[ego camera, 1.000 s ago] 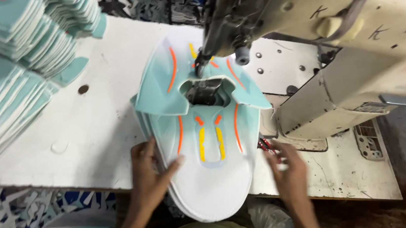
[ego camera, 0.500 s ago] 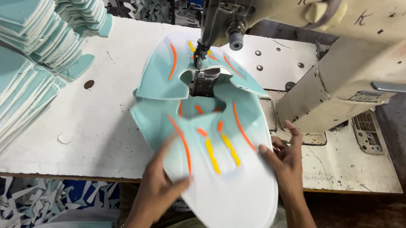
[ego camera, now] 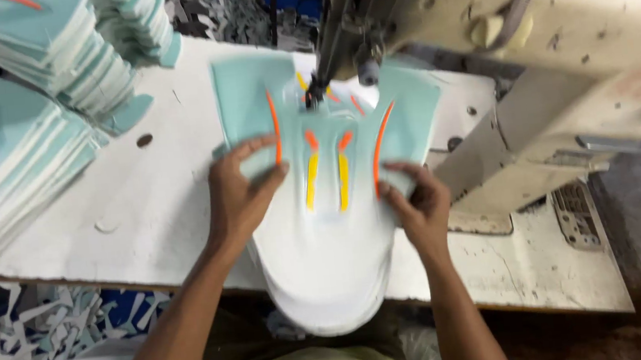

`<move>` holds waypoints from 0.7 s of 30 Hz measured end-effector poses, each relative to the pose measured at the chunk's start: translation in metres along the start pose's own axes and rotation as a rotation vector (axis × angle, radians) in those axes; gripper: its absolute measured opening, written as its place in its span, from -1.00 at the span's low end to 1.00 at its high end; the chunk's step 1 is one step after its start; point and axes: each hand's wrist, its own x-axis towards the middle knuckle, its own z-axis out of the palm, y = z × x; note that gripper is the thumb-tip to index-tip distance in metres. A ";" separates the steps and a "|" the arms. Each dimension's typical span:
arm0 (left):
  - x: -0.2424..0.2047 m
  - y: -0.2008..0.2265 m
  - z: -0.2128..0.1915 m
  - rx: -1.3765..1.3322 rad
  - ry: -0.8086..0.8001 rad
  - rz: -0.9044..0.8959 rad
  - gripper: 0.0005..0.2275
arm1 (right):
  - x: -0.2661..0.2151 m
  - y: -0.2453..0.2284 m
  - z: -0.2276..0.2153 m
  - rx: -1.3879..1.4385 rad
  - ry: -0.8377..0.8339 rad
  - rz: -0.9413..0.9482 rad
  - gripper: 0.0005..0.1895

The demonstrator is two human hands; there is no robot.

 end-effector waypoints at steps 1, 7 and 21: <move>0.007 -0.004 0.000 -0.010 -0.049 -0.268 -0.69 | 0.008 0.007 0.007 0.093 -0.047 0.035 -0.69; 0.044 -0.035 0.007 -0.042 -0.120 -0.515 -0.67 | 0.046 0.007 0.026 0.188 -0.106 0.366 -0.67; 0.055 -0.075 0.034 -0.272 -0.064 -0.627 -0.61 | 0.055 0.058 0.009 0.115 0.013 0.312 -0.62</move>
